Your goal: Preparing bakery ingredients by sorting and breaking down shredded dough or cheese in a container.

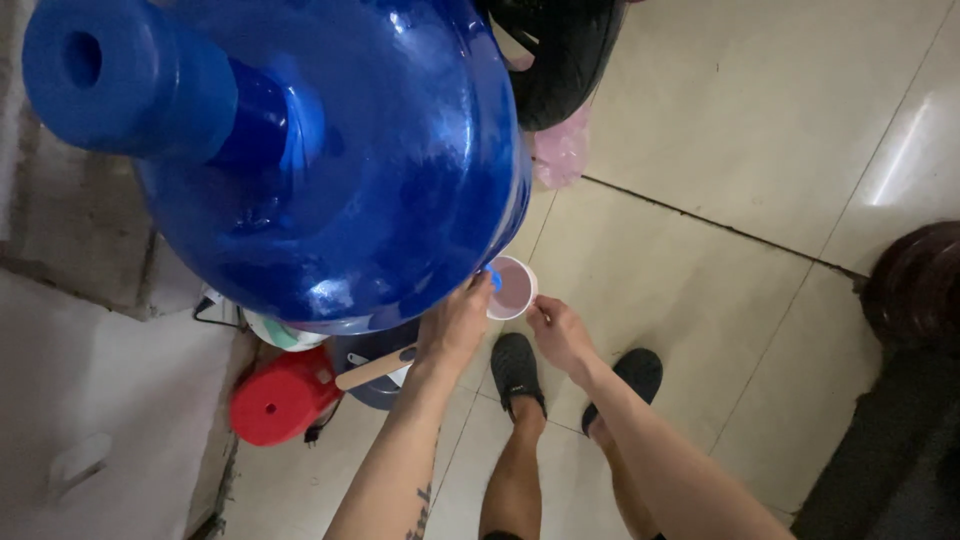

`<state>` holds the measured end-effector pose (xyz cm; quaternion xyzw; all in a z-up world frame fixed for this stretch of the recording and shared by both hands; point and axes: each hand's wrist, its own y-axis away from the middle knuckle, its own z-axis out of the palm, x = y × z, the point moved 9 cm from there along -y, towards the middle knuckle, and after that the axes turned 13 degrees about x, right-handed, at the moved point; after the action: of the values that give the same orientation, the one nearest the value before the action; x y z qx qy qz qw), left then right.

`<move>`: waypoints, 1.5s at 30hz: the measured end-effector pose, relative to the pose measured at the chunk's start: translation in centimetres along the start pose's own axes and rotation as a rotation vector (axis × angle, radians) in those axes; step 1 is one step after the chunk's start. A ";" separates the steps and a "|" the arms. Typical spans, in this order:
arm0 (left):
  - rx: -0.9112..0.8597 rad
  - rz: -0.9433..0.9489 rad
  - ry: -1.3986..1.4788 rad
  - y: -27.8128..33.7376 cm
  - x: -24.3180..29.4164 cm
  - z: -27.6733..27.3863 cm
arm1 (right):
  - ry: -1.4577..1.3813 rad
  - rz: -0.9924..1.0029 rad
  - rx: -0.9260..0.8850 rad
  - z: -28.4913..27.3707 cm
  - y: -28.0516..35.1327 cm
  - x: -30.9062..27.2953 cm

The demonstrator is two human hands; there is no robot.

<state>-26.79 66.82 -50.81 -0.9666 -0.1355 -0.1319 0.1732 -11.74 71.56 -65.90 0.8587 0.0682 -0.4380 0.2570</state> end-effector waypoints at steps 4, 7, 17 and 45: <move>0.061 -0.015 0.106 0.0 -0.1 -0.5 | -0.002 0.013 0.020 0.4 -0.1 0.7; 0.031 -0.036 0.121 -0.1 0.0 -0.4 | 0.009 0.009 0.024 0.3 0.0 0.4; -0.006 -0.159 0.205 0.1 -1.1 0.4 | 0.022 0.066 0.000 0.5 0.4 0.5; 0.078 -0.119 0.197 -0.2 -0.4 -0.8 | 0.041 0.125 -0.009 0.0 1.1 -0.8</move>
<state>-27.39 66.62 -50.10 -0.9317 -0.1799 -0.2311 0.2150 -11.80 70.74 -64.87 0.8690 0.0216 -0.4031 0.2862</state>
